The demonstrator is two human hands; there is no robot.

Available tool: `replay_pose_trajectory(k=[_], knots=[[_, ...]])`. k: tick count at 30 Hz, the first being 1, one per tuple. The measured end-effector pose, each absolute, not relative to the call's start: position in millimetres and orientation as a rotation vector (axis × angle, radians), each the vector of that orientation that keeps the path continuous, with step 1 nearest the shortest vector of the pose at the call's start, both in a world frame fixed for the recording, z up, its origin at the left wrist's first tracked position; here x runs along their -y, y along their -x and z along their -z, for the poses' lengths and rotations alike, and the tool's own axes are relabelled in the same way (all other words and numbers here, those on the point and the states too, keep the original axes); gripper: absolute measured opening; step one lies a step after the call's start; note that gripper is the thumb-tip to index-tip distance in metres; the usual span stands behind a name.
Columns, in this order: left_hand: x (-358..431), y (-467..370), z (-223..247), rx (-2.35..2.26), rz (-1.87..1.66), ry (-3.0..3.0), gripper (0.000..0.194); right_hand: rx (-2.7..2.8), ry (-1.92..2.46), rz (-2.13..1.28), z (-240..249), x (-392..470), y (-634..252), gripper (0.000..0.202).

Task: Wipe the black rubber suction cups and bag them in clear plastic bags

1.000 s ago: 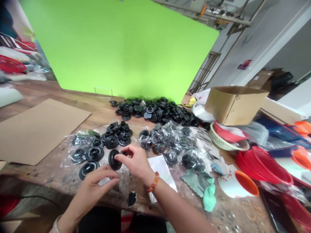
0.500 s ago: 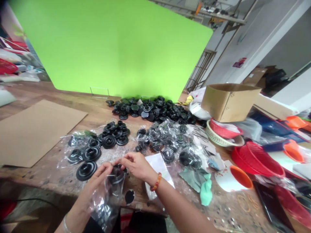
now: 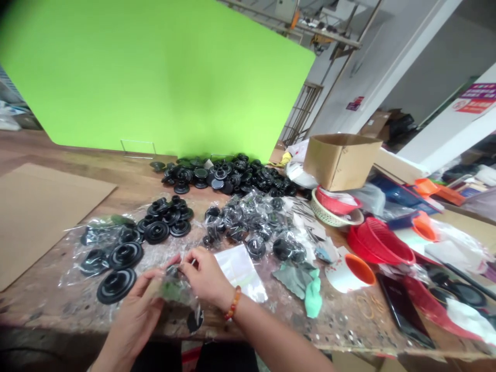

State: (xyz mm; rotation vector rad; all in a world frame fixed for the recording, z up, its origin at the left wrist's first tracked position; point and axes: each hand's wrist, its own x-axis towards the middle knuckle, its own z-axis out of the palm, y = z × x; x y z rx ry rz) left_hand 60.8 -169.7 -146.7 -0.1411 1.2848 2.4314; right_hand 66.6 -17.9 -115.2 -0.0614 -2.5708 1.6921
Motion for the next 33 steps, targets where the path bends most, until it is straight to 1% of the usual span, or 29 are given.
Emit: replay_pose_trajectory(k=[4, 9, 12, 15, 18, 20, 22, 26, 29, 31, 33], knots=[[167, -58, 150, -1.411, -2.475, 0.227, 0.023, 2.549, 0.017, -1.479, 119, 25, -74, 0.011], [164, -61, 147, -1.302, -2.467, 0.293, 0.024, 2.474, -0.041, -1.399, 116, 27, -75, 0.016], [164, -65, 152, -1.412, -2.492, 0.261, 0.024, 2.482, -0.095, -1.377, 114, 27, -75, 0.014], [166, -70, 159, -1.727, -2.510, 0.117, 0.020, 2.502, -0.138, -1.439, 114, 28, -75, 0.013], [165, -75, 159, -1.841, -2.539, 0.001, 0.018, 2.437, -0.051, -1.660, 115, 30, -75, 0.013], [163, -76, 155, -1.776, -2.586, 0.010, 0.018, 2.388, 0.031, -1.793, 117, 32, -74, 0.013], [162, -76, 149, -1.657, -2.592, 0.080, 0.019, 2.367, 0.071, -1.801, 119, 33, -75, 0.013], [163, -70, 138, -1.347, -2.553, 0.275, 0.025, 2.377, 0.019, -1.522, 124, 38, -81, 0.011], [163, -65, 133, -1.221, -2.577, 0.375, 0.027, 2.377, -0.083, -1.340, 129, 42, -86, 0.012], [164, -63, 132, -1.198, -2.579, 0.398, 0.027, 2.356, -0.133, -1.309, 132, 43, -88, 0.013], [166, -62, 133, -1.187, -2.540, 0.391, 0.028, 2.334, -0.111, -1.375, 132, 43, -86, 0.014]])
